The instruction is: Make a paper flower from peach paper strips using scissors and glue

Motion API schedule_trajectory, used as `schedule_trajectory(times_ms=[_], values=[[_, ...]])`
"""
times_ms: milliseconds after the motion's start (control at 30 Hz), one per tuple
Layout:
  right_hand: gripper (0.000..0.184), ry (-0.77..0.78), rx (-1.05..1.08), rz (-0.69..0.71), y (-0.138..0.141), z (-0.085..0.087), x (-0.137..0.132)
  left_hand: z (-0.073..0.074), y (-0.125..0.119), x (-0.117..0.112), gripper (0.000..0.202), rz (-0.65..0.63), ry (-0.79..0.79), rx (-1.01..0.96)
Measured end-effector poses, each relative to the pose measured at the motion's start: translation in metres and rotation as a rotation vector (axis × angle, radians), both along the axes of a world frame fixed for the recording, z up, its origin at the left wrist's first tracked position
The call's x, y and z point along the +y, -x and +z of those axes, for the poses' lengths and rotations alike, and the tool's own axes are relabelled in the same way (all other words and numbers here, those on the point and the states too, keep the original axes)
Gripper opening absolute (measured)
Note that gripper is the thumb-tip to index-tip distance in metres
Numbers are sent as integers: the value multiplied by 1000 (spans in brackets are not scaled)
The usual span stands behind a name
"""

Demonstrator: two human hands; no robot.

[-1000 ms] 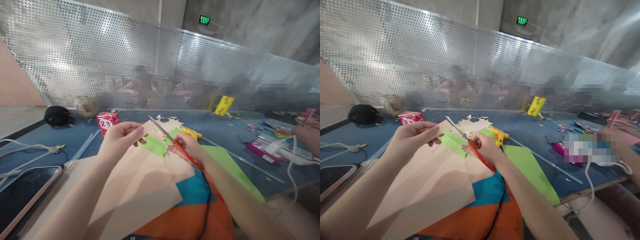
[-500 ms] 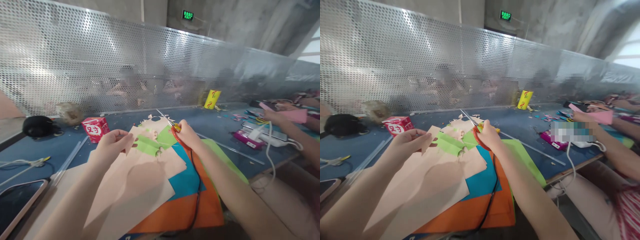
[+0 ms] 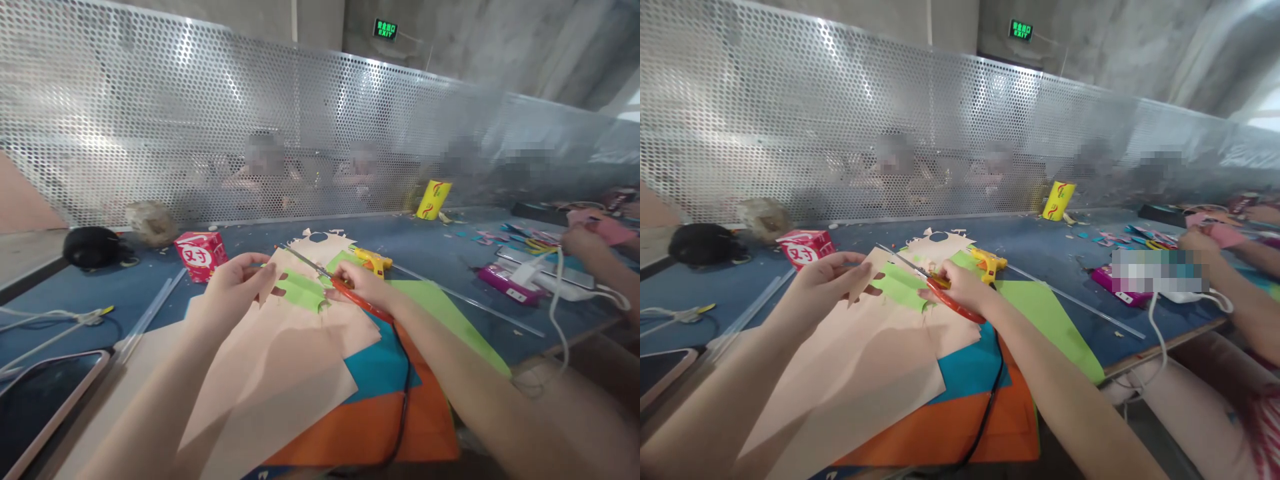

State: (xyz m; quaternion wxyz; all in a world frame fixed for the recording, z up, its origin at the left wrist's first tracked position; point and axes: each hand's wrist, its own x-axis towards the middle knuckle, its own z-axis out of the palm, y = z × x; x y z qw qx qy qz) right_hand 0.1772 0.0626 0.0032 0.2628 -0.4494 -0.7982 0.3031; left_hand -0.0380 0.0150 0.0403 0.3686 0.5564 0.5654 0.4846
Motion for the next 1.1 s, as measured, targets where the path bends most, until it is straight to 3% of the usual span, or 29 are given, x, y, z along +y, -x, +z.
schedule_trajectory(times_ms=[100, 233, 333, 433, 567, 667, 867, 967, 1100], values=[[34, -58, -108, -166, -1, 0, 4, -2, 4, 2, 27, 2, -23, 103], [37, -114, -347, -452, -4, -1, 11, -14, 10, 9, 27, -41, -87, 607], [38, -121, -430, -520, -6, -4, 14, -29, 8, 15, 34, -218, -92, 940], [41, -132, -442, -553, -4, -7, 14, -39, 7, 19, 40, -382, -66, 1071], [46, -130, -480, -598, 1, -8, 10, -32, 11, 15, 36, -360, 3, 1142], [36, -159, -508, -565, 4, -8, 5, -22, 18, 10, 28, -271, 9, 1175], [21, -313, -526, -458, 17, -2, 0, -14, 22, 14, 18, -164, -61, 1008], [25, -362, -488, -341, 35, 2, 15, -15, 21, 19, 17, -135, -117, 828], [26, -293, -432, -224, 57, 2, 50, -24, 27, 25, 19, -106, -117, 707]])
